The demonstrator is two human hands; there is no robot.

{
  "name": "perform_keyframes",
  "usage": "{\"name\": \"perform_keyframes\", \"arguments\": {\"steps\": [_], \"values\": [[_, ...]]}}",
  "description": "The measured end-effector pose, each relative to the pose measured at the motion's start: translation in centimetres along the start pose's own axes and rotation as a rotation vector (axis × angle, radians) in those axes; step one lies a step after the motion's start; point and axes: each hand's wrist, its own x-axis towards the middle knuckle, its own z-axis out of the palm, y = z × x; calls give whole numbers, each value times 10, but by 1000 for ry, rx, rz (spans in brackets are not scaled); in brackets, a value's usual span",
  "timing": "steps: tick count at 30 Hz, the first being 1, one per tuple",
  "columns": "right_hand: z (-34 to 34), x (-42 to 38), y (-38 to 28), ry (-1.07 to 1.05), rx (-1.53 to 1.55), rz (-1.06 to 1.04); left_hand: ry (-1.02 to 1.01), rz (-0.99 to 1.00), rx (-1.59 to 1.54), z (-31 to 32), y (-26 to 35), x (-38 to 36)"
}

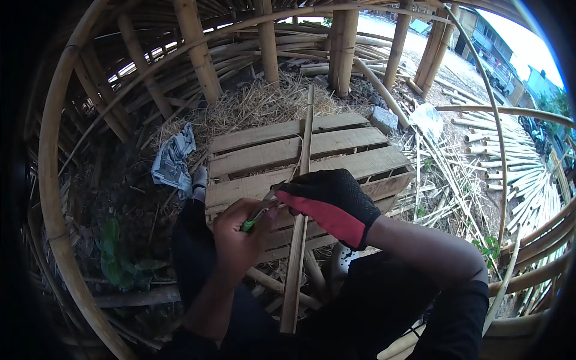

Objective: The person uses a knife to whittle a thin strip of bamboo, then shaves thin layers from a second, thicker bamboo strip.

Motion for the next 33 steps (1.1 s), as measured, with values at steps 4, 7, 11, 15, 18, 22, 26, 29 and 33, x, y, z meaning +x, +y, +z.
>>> {"name": "perform_keyframes", "arguments": {"steps": [4, 7, 11, 15, 18, 22, 26, 29, 33], "values": [[-14, 8, 15, 210, -51, -374, -76, -443, -301, -9, 8, 2], [-30, 7, 8, 128, -483, -524, -89, -507, -494, -9, 9, 3], [-12, 10, 23, 105, -521, -734, -113, -538, -457, -2, 19, -1], [-4, 14, 32, 58, -429, -644, -113, -472, -471, 7, 10, -7], [-4, 16, 34, 65, -569, -745, -144, -504, -448, 4, 13, -6], [-2, 15, 33, 83, -653, -846, -165, -435, -414, 6, 10, -8], [1, 11, 24, -33, -534, -489, -171, -394, -230, 5, 17, -6], [4, 14, 34, 11, -575, -578, -96, -404, -318, 6, 17, -7], [4, 12, 24, 11, -633, -670, -39, -561, -444, 8, 9, -9]]}}
